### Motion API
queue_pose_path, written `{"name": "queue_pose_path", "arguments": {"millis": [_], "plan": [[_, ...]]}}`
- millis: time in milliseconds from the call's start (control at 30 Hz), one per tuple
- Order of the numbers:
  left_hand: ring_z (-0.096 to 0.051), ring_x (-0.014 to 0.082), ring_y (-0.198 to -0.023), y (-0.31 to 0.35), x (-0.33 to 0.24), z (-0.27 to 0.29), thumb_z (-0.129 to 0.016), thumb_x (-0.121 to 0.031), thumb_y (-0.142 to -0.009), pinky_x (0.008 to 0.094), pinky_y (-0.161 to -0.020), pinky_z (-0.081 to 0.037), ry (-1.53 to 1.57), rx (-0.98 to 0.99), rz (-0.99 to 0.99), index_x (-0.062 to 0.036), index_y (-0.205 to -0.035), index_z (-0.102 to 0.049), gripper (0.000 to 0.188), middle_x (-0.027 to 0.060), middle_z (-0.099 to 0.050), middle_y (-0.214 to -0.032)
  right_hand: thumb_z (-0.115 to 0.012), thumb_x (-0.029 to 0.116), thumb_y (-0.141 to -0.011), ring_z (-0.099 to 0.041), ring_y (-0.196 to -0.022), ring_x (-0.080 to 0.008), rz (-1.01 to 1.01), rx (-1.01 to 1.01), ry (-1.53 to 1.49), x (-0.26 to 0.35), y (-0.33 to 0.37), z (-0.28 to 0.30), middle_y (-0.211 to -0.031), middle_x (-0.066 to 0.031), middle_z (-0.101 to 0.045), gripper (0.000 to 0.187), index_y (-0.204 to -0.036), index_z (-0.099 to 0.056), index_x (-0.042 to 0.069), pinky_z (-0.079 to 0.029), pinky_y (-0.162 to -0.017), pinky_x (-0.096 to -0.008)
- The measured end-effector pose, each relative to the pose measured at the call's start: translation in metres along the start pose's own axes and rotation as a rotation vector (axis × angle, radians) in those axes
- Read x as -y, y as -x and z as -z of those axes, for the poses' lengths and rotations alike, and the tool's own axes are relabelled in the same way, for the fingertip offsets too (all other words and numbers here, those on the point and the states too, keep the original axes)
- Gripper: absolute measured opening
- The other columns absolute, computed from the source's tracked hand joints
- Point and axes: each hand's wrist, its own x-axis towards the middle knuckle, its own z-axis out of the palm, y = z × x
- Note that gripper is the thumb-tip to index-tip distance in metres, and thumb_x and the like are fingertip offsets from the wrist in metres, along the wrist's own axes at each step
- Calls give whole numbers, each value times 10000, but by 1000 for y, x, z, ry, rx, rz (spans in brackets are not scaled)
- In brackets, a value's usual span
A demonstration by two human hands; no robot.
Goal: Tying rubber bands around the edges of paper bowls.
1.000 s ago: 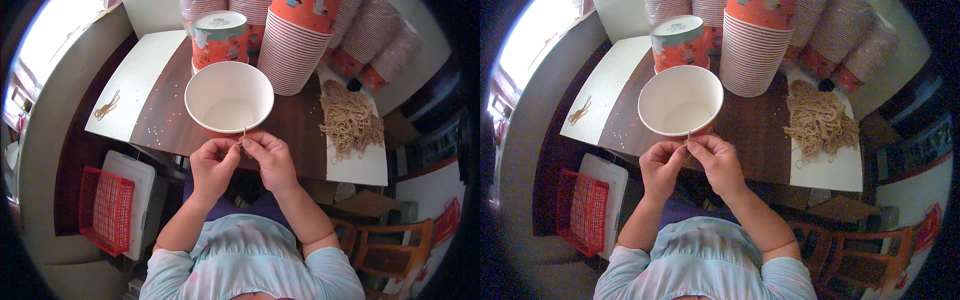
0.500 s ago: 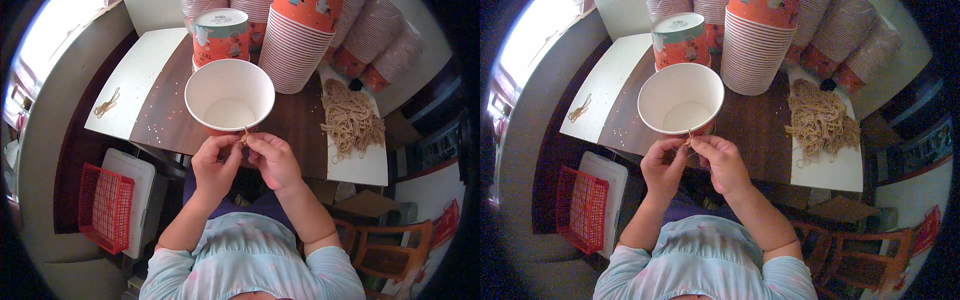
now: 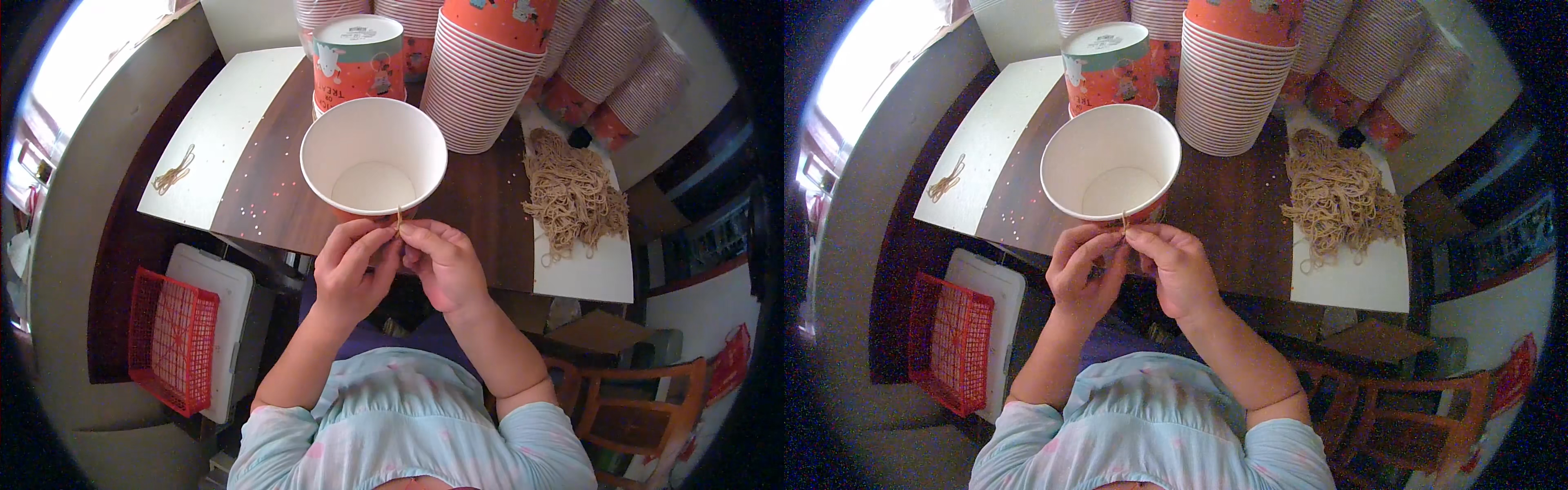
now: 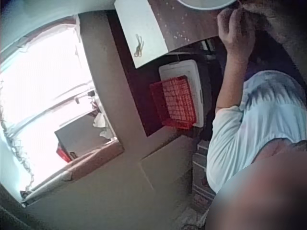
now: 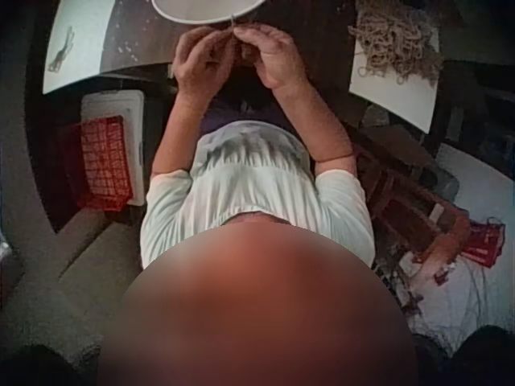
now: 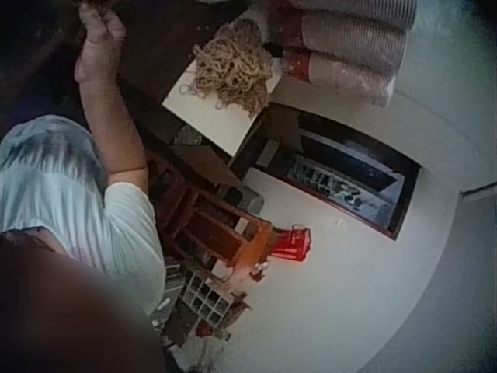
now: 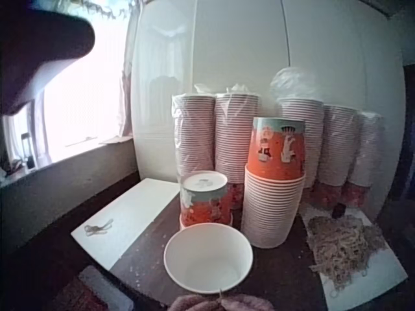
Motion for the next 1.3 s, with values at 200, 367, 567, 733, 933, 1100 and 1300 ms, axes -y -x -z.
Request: {"name": "queue_pose_path", "arguments": {"millis": [200,367,567,733,933,1100,1300], "plan": [[-640,212,-735,0,4,-1,-717,33,-702,291,-594,-528,-53,-4,-64,-22,-866,-671,178,92,-624,-861,-642,176,-843,-455,-615,-28,33,-51,39,0,-1,-2,-740,56,-589,133,-914,-673,68,-345,-557,-181],[-624,183,-670,1,-1,1,-710,37,-714,269,-560,-510,29,14,31,-17,-863,-668,164,90,-624,-849,-648,186,-834,-443,-612,-30,-29,-26,37,4,-5,-2,-732,63,-568,114,-890,-667,89,-337,-554,-178],[-582,112,-618,0,-3,6,-686,32,-755,221,-532,-462,144,27,186,-5,-842,-637,106,79,-623,-847,-665,198,-844,-434,-601,-24,124,-41,270,10,-6,4,-720,61,-570,124,-872,-666,77,-341,-540,-189],[-570,86,-623,2,1,10,-655,0,-796,198,-543,-444,297,98,440,9,-832,-602,65,66,-604,-807,-665,203,-858,-554,-653,-116,238,-108,554,20,-5,1,-759,-24,-634,180,-861,-657,23,-440,-589,-289],[-556,41,-690,3,-2,13,-625,-17,-848,182,-612,-457,448,225,657,7,-860,-605,34,-7,-618,-794,-662,139,-832,-591,-696,-252,736,-274,1137,14,-6,0,-814,-119,-604,146,-870,-632,1,-472,-647,-335],[-560,47,-675,0,-9,14,-632,-58,-869,185,-592,-453,632,208,823,25,-923,-634,98,17,-636,-806,-666,120,-823,-589,-705,-257,711,-235,1052,19,-3,6,-820,-113,-588,121,-873,-629,15,-478,-644,-344],[-556,54,-641,1,-22,27,-628,-81,-881,195,-555,-446,551,326,871,29,-960,-648,137,30,-641,-782,-725,79,-719,-575,-745,-233,1090,-113,1387,19,12,12,-1055,-79,-563,340,-1041,-614,90,-473,-708,-359]]}}
